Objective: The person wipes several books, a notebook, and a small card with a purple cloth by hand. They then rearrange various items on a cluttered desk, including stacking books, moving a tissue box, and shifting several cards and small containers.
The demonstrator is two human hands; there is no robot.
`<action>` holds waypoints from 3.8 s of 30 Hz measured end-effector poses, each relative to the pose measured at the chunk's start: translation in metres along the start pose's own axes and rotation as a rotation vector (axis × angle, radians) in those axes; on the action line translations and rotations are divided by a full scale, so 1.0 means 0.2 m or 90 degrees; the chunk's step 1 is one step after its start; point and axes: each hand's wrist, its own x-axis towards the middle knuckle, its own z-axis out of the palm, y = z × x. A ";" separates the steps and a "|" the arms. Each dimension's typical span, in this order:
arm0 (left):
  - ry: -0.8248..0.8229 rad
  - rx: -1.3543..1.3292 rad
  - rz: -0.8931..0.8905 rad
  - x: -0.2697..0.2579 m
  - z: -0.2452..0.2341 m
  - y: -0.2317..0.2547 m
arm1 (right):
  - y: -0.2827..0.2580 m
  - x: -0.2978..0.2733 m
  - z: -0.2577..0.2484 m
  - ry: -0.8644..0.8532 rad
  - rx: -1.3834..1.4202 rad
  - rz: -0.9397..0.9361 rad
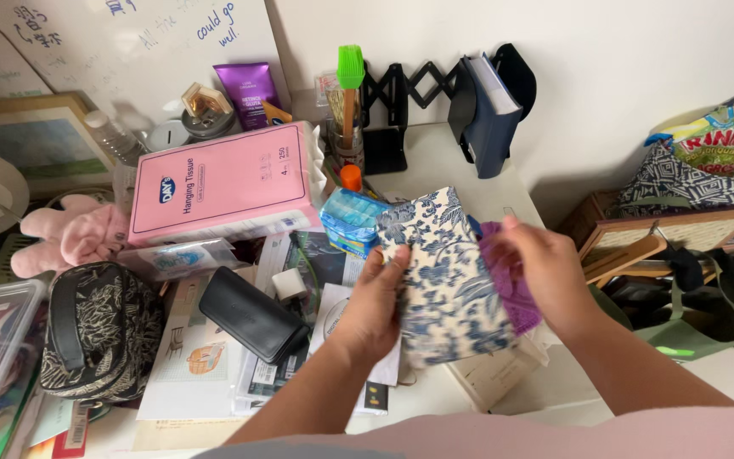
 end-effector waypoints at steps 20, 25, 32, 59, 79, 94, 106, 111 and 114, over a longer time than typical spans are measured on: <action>-0.080 0.002 -0.113 0.09 0.35 0.10 | -0.94 0.18 0.08 0.044 -0.331 -0.479; 0.001 0.011 -0.057 0.11 0.35 0.18 | -0.86 -0.05 -0.02 -0.229 -0.205 -0.527; 0.015 -0.015 -0.044 0.21 0.36 0.10 | -0.99 0.25 0.06 0.010 -0.235 -0.634; 0.403 0.653 0.302 0.62 0.40 -0.14 | -0.95 0.10 0.01 -0.228 0.380 0.134; 0.229 0.661 0.363 1.03 0.84 0.05 | -0.19 0.57 -0.61 -0.269 0.110 0.188; 0.243 1.124 0.427 1.34 1.25 0.05 | -0.58 0.87 -0.94 -0.094 0.014 0.022; 0.202 1.328 0.211 1.63 1.19 0.08 | -0.32 1.54 -0.48 -0.023 -0.209 -0.281; 0.206 1.324 0.164 1.63 1.19 0.10 | -0.26 1.68 -0.41 -0.124 -0.195 -0.109; 0.207 1.331 0.169 1.63 1.20 0.10 | -0.22 1.73 -0.41 -0.135 -0.291 -0.148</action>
